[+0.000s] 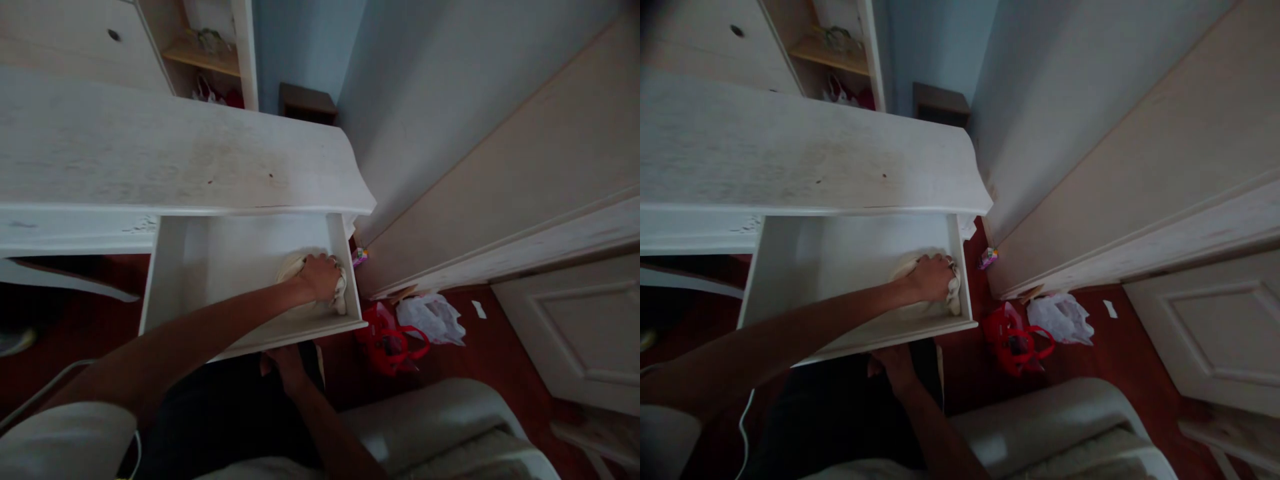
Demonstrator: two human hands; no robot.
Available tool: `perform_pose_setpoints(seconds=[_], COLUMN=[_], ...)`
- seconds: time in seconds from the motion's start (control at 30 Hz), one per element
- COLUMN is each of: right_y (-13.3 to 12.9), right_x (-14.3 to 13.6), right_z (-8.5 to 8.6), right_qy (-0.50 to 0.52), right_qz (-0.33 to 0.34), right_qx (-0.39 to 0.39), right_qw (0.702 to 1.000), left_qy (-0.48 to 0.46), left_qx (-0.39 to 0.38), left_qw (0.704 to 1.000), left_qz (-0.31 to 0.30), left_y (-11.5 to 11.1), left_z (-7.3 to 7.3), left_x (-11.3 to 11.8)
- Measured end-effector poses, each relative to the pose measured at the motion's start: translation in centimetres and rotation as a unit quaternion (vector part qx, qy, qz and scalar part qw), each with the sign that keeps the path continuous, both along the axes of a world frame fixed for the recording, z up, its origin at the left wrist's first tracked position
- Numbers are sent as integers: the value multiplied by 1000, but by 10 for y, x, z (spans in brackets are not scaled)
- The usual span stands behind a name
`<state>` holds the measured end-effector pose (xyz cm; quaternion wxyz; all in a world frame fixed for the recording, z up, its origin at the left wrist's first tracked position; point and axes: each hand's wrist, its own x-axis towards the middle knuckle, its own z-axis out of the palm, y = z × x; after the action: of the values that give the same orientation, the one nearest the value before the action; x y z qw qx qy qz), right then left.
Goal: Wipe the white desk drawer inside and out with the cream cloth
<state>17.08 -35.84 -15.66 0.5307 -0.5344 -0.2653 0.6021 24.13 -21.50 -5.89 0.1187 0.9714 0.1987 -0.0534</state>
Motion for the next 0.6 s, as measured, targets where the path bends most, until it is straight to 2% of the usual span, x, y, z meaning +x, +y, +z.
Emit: perform_pose_setpoints(seconds=[0.13, 0.3, 0.43, 0.6], right_y=[0, -3, -4, -5], right_x=[1, 1, -1, -2], right_z=[8, 4, -8, -19], right_qy=[11, 17, 12, 13], right_qz=[-9, -19, -23, -19], right_qx=[-5, 2, 12, 8], right_qw=[1000, 1000, 1000, 1000], left_qy=[72, 116, 162, 169], left_qx=[-54, -94, -132, -167], left_qw=[990, 981, 970, 970], left_qz=[-111, -126, -125, -60], left_y=[-16, -7, 3, 17], left_z=[8, 21, 29, 32], left_x=[-3, -23, -68, -150])
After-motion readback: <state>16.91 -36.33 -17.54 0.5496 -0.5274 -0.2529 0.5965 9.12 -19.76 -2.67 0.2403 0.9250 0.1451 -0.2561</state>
